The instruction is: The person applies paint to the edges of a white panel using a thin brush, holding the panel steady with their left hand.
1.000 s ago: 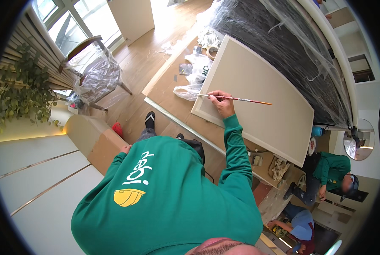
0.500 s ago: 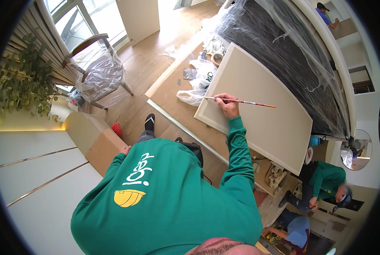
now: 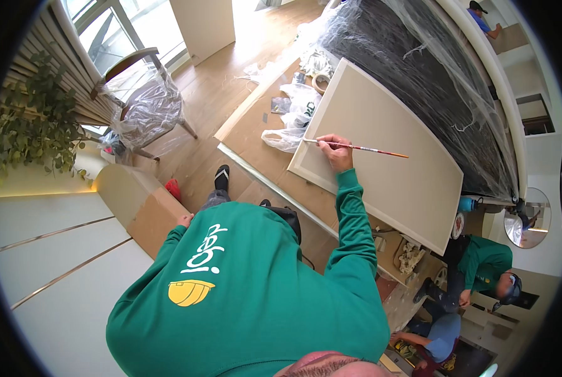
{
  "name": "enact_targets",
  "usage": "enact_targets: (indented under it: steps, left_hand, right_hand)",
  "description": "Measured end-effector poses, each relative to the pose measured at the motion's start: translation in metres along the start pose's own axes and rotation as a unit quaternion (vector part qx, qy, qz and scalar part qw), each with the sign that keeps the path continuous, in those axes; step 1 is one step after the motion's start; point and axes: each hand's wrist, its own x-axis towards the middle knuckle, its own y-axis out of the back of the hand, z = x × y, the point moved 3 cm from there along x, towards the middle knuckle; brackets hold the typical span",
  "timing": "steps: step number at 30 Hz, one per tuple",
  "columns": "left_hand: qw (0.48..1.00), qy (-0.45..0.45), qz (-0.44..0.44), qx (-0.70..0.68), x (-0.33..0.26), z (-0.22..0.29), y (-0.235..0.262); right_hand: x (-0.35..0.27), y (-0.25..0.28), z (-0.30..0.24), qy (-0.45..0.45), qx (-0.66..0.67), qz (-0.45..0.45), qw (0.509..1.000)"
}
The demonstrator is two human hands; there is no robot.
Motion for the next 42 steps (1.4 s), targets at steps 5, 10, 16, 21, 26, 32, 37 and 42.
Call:
enact_targets:
  steps: [5,10,16,21,26,32,37,42]
  left_hand:
    - [0.999,0.029,-0.017,0.007,-0.001,-0.005,-0.006]
    - [1.000,0.020,-0.015,-0.008,0.006,-0.015,-0.008]
    - [0.998,0.040,0.024,0.038,0.005,-0.007,-0.008]
    - [1.000,0.014,-0.028,-0.003,-0.006,0.027,-0.005]
    - [1.000,0.014,-0.010,-0.020,-0.004,0.019,-0.005]
    - [0.998,0.028,-0.023,-0.044,0.003,0.009,-0.013]
    - [1.000,0.016,-0.012,0.000,0.012,-0.001,-0.010]
    - [0.999,0.030,-0.014,-0.040,0.005,0.012,-0.009]
  right_hand:
    - [-0.035,-0.018,-0.010,0.000,0.007,-0.050,0.999]
    - [-0.058,-0.026,-0.015,0.010,-0.038,-0.093,0.995]
    - [-0.057,-0.026,-0.019,-0.011,0.026,-0.073,0.997]
    - [-0.056,-0.027,-0.025,0.001,-0.044,-0.141,0.989]
    - [-0.046,-0.026,-0.020,-0.012,-0.018,-0.069,0.997]
    - [-0.045,-0.021,-0.018,0.004,-0.051,-0.114,0.992]
    - [-0.024,-0.013,-0.011,-0.018,-0.003,-0.045,0.999]
    - [0.002,0.001,-0.008,0.001,0.000,0.002,1.000]
